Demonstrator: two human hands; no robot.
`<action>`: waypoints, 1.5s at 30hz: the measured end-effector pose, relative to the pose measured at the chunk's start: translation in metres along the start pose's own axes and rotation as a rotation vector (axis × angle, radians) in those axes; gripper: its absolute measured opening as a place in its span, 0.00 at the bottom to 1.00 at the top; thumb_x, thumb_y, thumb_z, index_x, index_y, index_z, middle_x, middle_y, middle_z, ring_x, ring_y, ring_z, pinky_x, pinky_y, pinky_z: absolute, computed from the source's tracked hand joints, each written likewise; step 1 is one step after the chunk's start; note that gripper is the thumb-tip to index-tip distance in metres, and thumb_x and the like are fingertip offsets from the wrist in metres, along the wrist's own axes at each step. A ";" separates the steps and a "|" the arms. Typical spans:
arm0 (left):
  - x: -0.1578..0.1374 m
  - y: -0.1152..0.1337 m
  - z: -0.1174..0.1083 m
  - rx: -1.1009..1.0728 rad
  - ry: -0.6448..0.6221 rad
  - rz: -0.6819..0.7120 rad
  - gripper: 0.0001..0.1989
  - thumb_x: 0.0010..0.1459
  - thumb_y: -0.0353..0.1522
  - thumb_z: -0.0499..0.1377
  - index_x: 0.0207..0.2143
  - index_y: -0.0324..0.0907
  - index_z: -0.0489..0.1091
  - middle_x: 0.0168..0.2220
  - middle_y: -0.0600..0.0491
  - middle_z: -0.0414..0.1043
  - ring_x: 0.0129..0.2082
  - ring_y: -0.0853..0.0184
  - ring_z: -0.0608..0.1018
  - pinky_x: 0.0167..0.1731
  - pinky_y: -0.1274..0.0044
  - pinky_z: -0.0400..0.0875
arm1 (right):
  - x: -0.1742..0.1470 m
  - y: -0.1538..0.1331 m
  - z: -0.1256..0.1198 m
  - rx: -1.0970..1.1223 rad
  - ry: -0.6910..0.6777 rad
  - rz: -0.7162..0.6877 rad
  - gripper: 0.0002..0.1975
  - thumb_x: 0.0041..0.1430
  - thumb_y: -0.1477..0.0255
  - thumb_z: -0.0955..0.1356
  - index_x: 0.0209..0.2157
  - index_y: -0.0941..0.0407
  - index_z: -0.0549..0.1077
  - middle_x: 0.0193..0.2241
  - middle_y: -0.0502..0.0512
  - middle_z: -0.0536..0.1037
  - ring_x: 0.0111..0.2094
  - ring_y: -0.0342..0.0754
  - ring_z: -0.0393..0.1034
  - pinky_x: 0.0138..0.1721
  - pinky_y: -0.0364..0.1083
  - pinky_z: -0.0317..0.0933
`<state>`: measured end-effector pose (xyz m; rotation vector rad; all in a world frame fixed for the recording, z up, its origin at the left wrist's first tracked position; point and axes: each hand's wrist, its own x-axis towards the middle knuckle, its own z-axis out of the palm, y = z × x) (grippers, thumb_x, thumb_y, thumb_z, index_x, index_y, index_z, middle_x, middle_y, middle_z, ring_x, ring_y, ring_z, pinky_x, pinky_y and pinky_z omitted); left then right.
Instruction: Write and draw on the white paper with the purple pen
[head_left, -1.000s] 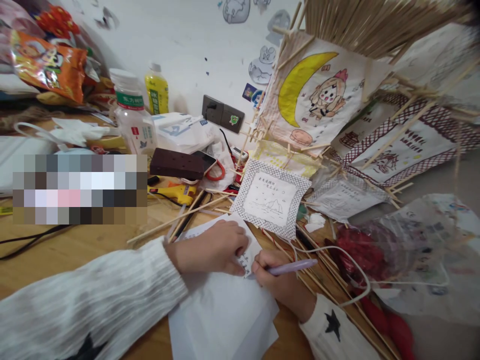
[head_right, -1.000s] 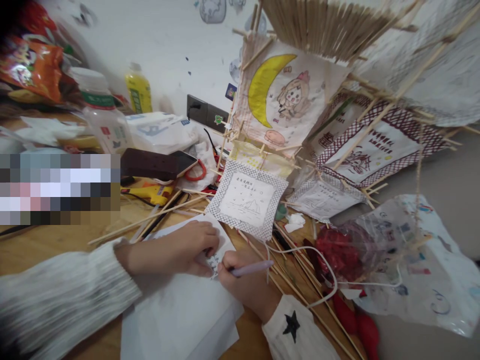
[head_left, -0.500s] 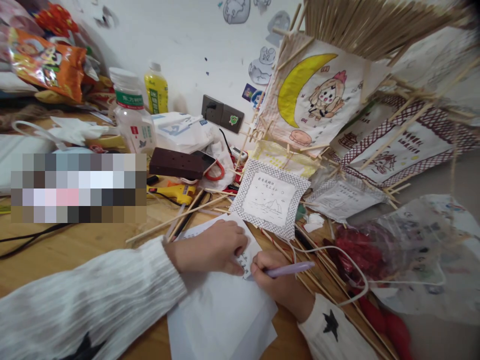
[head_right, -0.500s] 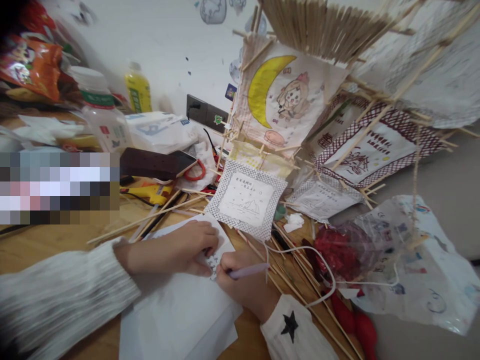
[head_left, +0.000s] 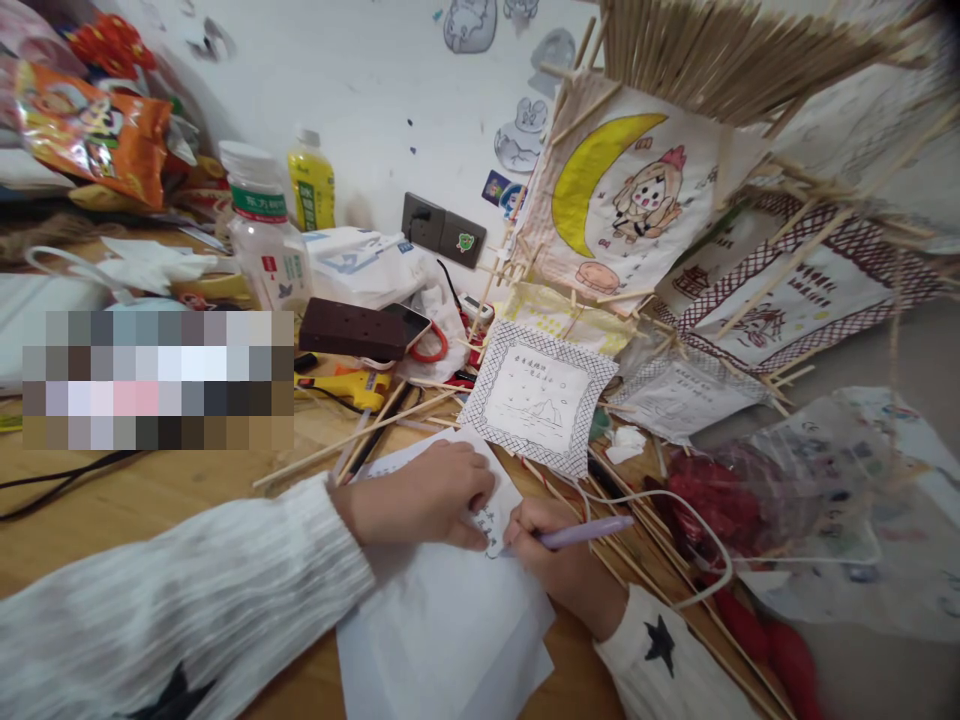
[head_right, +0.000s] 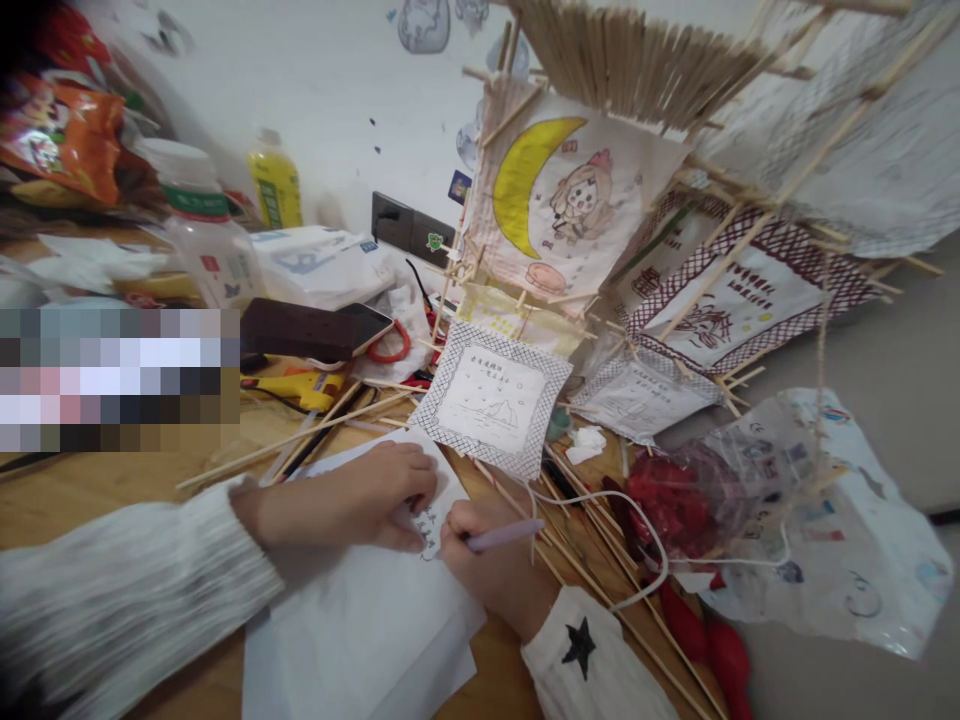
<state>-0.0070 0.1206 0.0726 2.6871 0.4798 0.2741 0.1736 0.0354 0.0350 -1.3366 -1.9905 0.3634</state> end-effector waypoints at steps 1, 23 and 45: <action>0.000 0.000 0.000 0.001 -0.002 -0.002 0.14 0.45 0.37 0.69 0.29 0.41 0.68 0.31 0.54 0.70 0.35 0.62 0.70 0.34 0.75 0.58 | 0.000 0.000 0.000 0.000 -0.008 -0.001 0.12 0.49 0.77 0.60 0.15 0.57 0.55 0.15 0.47 0.62 0.19 0.41 0.56 0.22 0.40 0.49; 0.000 0.000 0.001 -0.001 0.019 0.008 0.14 0.45 0.36 0.69 0.28 0.41 0.67 0.31 0.54 0.69 0.34 0.63 0.70 0.33 0.75 0.58 | -0.002 0.001 0.000 0.006 -0.029 -0.015 0.13 0.49 0.76 0.61 0.16 0.57 0.53 0.15 0.47 0.61 0.19 0.41 0.56 0.22 0.40 0.50; 0.000 -0.001 0.003 0.018 0.007 -0.005 0.14 0.46 0.38 0.68 0.29 0.41 0.68 0.32 0.52 0.70 0.35 0.61 0.70 0.35 0.74 0.58 | 0.001 -0.008 -0.003 0.093 -0.100 0.050 0.14 0.52 0.74 0.60 0.15 0.57 0.56 0.14 0.48 0.63 0.19 0.41 0.58 0.23 0.40 0.50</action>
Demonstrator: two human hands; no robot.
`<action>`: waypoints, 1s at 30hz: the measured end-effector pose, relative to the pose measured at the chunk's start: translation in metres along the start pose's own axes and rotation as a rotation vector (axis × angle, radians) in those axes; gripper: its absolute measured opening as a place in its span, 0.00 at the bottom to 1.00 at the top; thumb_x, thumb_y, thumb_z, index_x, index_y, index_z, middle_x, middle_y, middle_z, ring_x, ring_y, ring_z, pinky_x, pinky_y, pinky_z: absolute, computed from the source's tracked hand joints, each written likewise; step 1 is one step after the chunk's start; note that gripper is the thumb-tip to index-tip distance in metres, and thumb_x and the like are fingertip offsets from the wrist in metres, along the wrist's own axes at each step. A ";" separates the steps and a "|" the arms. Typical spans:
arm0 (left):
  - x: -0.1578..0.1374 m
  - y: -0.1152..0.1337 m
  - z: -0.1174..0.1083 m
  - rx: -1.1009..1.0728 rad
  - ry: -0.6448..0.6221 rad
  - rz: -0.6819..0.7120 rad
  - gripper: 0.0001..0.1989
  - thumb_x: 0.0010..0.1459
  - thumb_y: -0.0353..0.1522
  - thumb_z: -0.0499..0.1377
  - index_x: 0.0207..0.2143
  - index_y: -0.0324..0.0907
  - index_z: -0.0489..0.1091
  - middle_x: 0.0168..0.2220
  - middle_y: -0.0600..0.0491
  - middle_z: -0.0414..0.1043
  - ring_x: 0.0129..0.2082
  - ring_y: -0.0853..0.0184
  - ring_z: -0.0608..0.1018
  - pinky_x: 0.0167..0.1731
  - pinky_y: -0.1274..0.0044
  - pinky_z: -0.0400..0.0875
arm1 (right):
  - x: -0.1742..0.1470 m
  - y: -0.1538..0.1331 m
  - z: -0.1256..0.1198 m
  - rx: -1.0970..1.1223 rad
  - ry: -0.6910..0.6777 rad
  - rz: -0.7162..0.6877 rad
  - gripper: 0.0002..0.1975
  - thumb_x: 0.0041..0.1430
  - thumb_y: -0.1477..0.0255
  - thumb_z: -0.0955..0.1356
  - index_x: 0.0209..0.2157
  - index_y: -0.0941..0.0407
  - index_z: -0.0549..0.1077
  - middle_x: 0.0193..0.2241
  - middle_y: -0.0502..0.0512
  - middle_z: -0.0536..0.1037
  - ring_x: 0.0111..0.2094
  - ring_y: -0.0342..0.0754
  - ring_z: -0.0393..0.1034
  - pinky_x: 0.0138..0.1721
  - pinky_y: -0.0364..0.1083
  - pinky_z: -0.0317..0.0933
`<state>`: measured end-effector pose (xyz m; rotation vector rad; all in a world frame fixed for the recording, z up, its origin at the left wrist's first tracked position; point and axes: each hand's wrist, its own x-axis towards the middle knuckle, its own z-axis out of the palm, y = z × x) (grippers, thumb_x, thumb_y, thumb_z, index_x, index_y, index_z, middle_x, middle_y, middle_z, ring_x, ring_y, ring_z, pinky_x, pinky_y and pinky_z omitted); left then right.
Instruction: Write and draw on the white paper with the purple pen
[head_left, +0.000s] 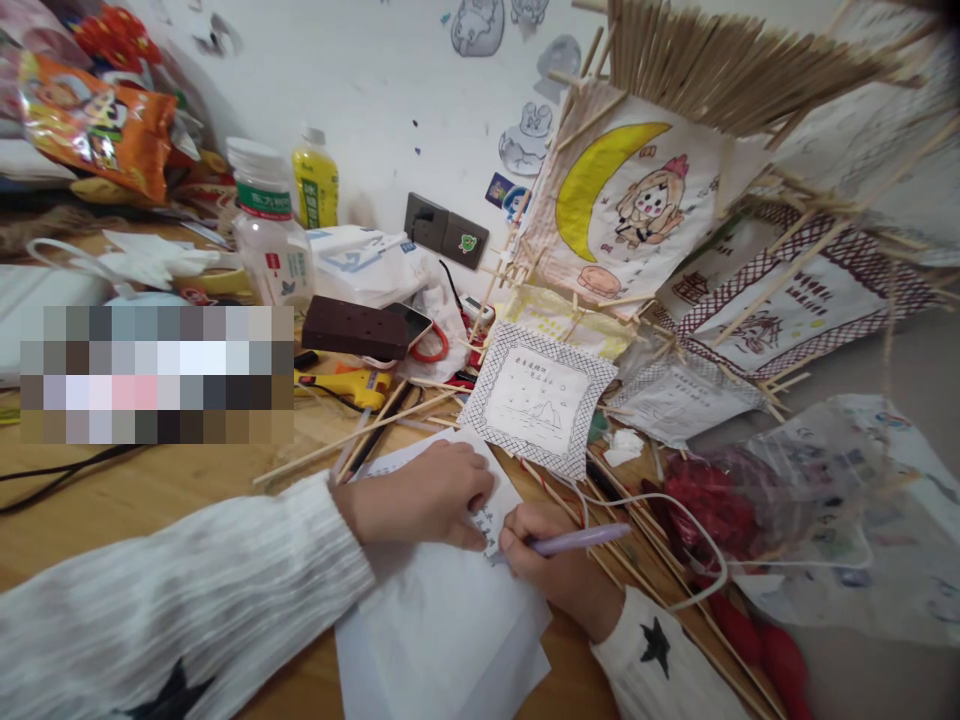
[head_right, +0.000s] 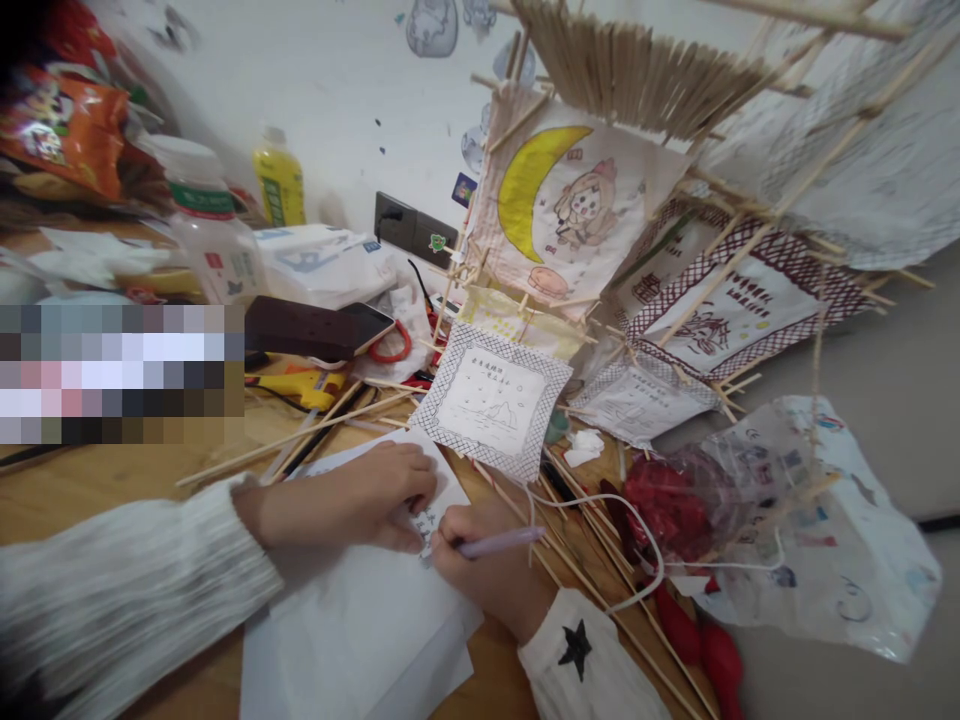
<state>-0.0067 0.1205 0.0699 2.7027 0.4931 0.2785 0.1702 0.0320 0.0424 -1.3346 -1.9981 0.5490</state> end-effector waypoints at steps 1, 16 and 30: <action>0.000 0.000 0.000 0.002 -0.002 -0.002 0.14 0.46 0.38 0.68 0.29 0.41 0.68 0.32 0.52 0.70 0.36 0.61 0.70 0.34 0.74 0.58 | 0.001 -0.001 0.000 -0.003 -0.005 -0.009 0.14 0.52 0.74 0.60 0.15 0.57 0.56 0.14 0.48 0.63 0.19 0.41 0.58 0.23 0.40 0.49; 0.000 -0.002 0.003 0.006 0.005 -0.001 0.14 0.46 0.39 0.68 0.29 0.41 0.68 0.31 0.53 0.69 0.35 0.62 0.70 0.34 0.75 0.59 | 0.002 0.000 -0.003 -0.044 -0.043 -0.073 0.13 0.52 0.74 0.60 0.17 0.57 0.54 0.15 0.47 0.60 0.20 0.41 0.56 0.23 0.41 0.46; 0.000 -0.004 0.004 0.013 0.010 0.003 0.15 0.45 0.39 0.68 0.29 0.41 0.68 0.32 0.53 0.70 0.35 0.62 0.70 0.34 0.74 0.59 | -0.002 0.007 0.000 -0.065 -0.056 -0.015 0.13 0.53 0.74 0.61 0.17 0.57 0.54 0.16 0.47 0.61 0.21 0.41 0.56 0.25 0.41 0.48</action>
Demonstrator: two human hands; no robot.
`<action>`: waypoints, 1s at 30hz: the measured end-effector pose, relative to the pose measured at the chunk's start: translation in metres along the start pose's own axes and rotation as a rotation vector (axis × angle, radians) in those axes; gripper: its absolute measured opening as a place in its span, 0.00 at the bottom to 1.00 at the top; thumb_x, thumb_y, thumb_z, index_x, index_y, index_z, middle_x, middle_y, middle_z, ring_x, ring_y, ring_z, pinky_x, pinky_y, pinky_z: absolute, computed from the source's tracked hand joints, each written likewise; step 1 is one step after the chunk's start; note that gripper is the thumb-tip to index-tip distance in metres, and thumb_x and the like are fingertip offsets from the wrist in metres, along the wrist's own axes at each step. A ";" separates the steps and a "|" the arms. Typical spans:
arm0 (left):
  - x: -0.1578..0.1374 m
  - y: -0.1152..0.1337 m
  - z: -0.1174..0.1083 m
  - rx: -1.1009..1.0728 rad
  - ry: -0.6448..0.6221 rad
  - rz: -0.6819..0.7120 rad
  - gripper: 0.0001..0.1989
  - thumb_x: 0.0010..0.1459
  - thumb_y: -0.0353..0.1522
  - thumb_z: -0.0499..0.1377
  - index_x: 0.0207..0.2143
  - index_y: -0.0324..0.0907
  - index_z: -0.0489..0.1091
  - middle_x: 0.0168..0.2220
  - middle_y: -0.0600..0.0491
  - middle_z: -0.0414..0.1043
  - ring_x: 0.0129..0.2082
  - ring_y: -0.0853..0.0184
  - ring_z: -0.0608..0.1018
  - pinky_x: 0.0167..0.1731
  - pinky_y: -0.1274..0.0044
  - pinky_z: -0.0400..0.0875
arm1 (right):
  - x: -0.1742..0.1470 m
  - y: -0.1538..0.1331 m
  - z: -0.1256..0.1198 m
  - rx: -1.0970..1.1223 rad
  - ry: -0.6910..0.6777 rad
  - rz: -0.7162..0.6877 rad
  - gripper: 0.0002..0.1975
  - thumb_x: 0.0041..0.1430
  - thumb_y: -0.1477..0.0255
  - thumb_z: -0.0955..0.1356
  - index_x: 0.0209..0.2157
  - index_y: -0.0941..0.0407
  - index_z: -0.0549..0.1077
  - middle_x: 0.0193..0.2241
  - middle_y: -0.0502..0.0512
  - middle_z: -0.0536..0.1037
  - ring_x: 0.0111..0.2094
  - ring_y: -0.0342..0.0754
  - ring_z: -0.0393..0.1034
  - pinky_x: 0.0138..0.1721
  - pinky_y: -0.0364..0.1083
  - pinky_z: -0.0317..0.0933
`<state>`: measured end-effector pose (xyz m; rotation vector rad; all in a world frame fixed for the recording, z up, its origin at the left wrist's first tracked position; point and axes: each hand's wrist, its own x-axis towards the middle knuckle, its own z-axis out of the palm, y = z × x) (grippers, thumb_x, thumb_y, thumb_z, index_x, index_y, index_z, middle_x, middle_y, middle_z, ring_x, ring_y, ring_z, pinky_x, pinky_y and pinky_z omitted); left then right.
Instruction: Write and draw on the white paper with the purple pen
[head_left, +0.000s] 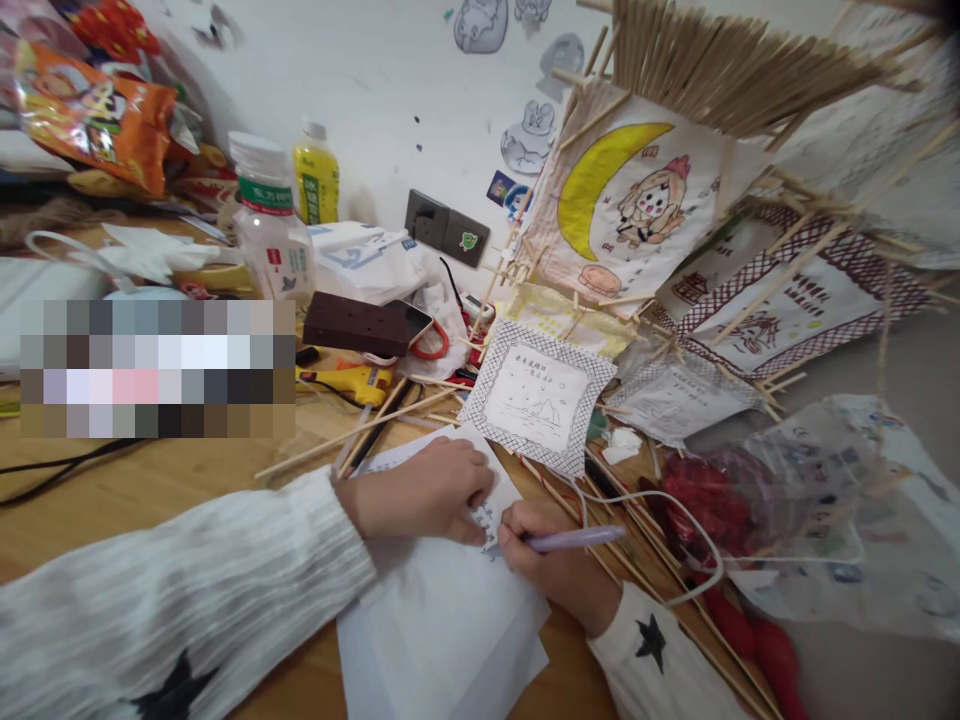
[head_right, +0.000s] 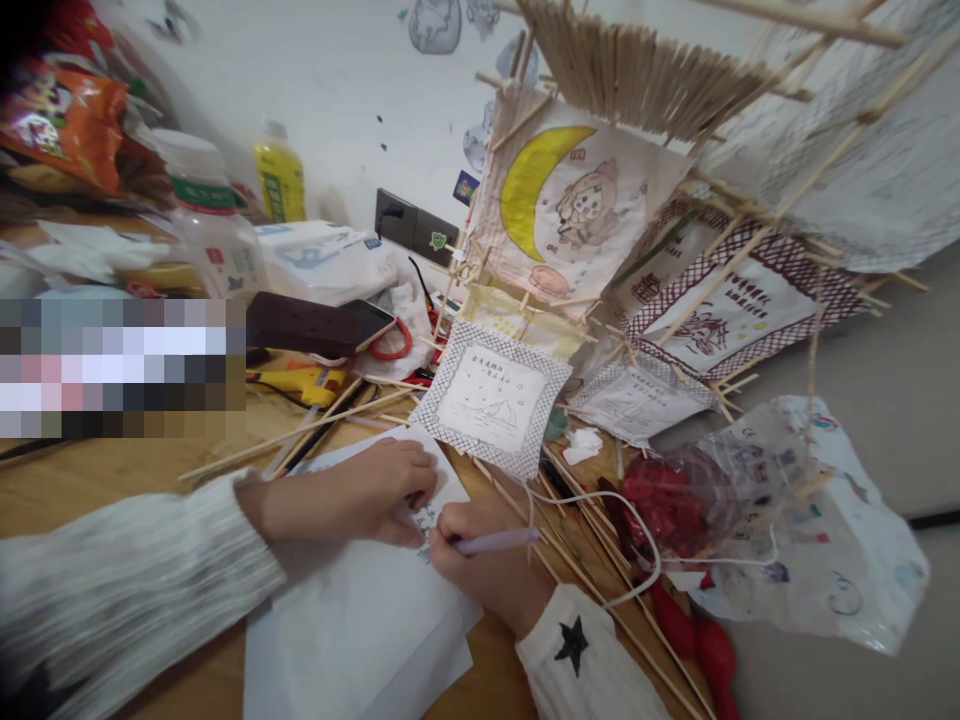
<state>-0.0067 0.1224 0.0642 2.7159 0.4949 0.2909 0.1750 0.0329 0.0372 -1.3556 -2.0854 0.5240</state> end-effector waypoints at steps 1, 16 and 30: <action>0.000 0.000 0.000 -0.001 0.002 0.002 0.15 0.45 0.39 0.68 0.29 0.41 0.68 0.32 0.53 0.70 0.35 0.62 0.70 0.34 0.74 0.59 | 0.000 0.000 0.000 0.000 -0.002 -0.006 0.13 0.53 0.74 0.61 0.17 0.57 0.54 0.16 0.47 0.61 0.21 0.41 0.56 0.24 0.41 0.47; -0.001 -0.002 0.001 0.008 0.012 0.011 0.15 0.45 0.39 0.68 0.30 0.42 0.68 0.31 0.54 0.69 0.35 0.62 0.70 0.33 0.75 0.59 | 0.002 0.001 0.002 0.004 0.059 -0.015 0.13 0.50 0.76 0.61 0.16 0.57 0.54 0.15 0.47 0.61 0.20 0.41 0.56 0.23 0.40 0.47; -0.001 0.004 -0.006 0.008 -0.024 -0.011 0.14 0.47 0.39 0.68 0.30 0.41 0.68 0.32 0.52 0.70 0.36 0.61 0.71 0.35 0.74 0.60 | -0.002 0.003 0.002 0.094 0.015 0.066 0.14 0.53 0.74 0.62 0.16 0.57 0.54 0.15 0.47 0.62 0.20 0.42 0.57 0.25 0.41 0.51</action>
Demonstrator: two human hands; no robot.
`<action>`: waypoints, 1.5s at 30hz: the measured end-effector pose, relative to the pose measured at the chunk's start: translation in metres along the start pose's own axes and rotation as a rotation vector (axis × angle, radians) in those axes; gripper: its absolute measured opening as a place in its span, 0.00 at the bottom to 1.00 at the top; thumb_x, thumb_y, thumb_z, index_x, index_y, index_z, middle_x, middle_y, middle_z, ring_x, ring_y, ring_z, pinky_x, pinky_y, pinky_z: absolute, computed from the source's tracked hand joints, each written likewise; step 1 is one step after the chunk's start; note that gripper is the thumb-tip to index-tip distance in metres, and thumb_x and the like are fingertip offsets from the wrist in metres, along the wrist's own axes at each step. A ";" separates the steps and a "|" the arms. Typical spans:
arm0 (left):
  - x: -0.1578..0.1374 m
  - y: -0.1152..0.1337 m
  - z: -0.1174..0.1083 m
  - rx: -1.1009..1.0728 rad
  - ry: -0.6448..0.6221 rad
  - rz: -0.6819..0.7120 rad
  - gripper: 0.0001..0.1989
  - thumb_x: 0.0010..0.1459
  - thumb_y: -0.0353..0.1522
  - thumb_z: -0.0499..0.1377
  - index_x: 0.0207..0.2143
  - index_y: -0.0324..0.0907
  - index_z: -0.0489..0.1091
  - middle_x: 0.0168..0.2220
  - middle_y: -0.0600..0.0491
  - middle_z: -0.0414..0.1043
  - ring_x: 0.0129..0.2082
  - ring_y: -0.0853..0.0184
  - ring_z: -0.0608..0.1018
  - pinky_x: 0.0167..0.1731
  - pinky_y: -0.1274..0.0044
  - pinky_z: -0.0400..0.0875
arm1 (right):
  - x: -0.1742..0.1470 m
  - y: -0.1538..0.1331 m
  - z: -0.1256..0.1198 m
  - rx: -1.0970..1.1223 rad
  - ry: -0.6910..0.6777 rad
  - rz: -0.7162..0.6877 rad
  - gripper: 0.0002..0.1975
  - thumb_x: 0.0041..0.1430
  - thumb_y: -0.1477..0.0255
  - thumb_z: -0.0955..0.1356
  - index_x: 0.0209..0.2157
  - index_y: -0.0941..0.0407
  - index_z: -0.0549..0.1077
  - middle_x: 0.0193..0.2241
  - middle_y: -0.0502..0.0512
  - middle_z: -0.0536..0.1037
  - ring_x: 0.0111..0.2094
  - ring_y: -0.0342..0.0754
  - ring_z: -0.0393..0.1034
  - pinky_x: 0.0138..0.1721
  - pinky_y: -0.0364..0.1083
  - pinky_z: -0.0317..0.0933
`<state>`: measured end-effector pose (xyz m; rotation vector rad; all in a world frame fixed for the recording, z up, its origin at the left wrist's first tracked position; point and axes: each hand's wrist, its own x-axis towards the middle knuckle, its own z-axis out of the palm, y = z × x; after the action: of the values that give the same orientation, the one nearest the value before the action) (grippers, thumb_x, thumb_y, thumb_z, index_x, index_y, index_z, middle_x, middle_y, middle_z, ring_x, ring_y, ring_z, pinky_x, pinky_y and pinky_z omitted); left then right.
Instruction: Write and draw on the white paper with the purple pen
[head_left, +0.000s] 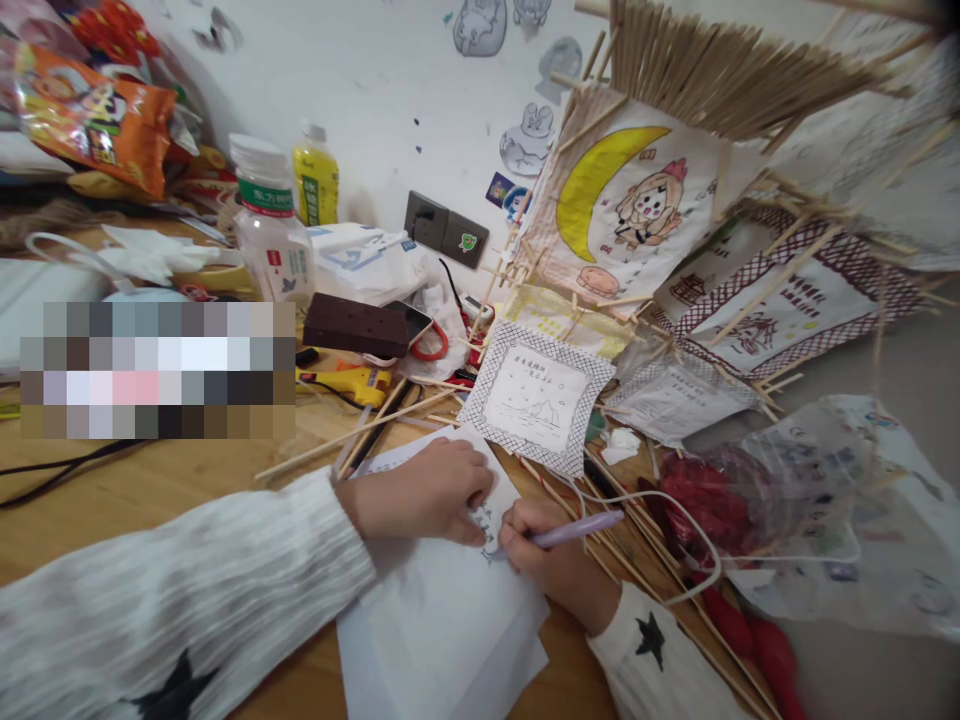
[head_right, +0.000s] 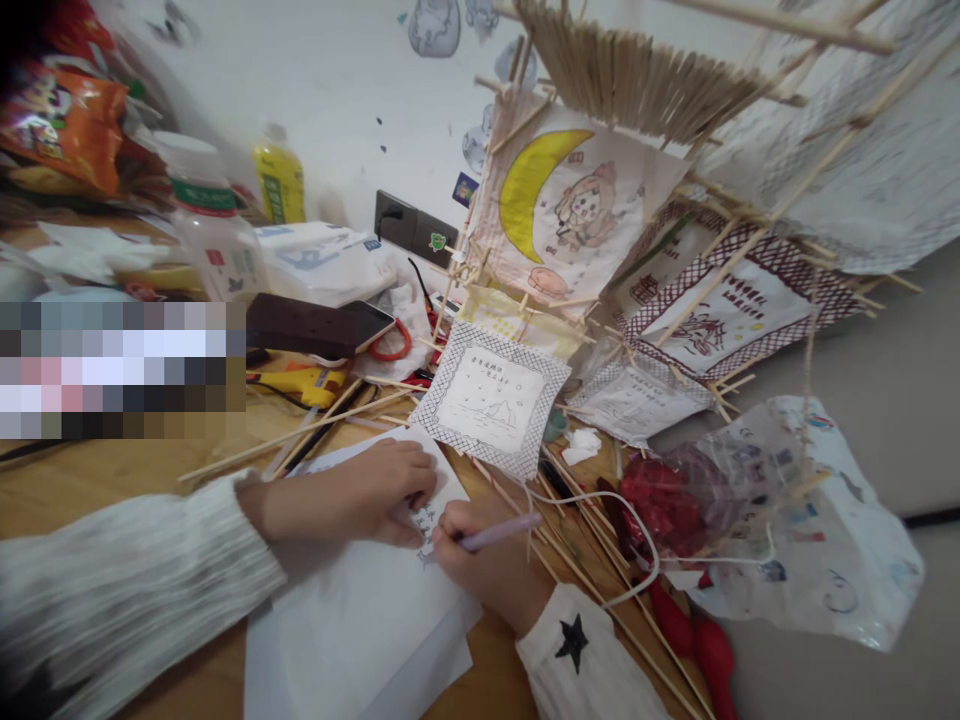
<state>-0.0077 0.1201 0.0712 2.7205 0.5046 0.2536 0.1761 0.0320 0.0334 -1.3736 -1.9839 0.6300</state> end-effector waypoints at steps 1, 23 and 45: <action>0.000 0.000 0.000 0.002 -0.002 -0.001 0.14 0.46 0.39 0.68 0.29 0.41 0.68 0.32 0.52 0.70 0.36 0.61 0.71 0.35 0.74 0.60 | 0.001 -0.002 0.000 -0.013 0.007 -0.005 0.14 0.53 0.74 0.61 0.16 0.57 0.54 0.15 0.47 0.62 0.20 0.42 0.57 0.24 0.41 0.51; 0.000 -0.003 0.004 -0.006 0.063 0.026 0.15 0.45 0.38 0.69 0.26 0.42 0.67 0.29 0.55 0.68 0.32 0.64 0.70 0.31 0.75 0.58 | 0.003 0.000 0.000 0.021 -0.036 0.024 0.15 0.53 0.74 0.63 0.16 0.57 0.55 0.15 0.46 0.60 0.19 0.41 0.54 0.23 0.40 0.49; 0.000 -0.001 0.001 0.007 0.028 0.005 0.15 0.45 0.39 0.68 0.27 0.41 0.67 0.30 0.54 0.69 0.34 0.62 0.70 0.33 0.75 0.59 | 0.004 0.001 -0.001 0.069 -0.054 0.040 0.13 0.50 0.76 0.62 0.16 0.57 0.55 0.15 0.46 0.58 0.20 0.41 0.53 0.23 0.40 0.47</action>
<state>-0.0074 0.1208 0.0696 2.7285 0.5077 0.2925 0.1764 0.0363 0.0343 -1.3709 -1.9622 0.7541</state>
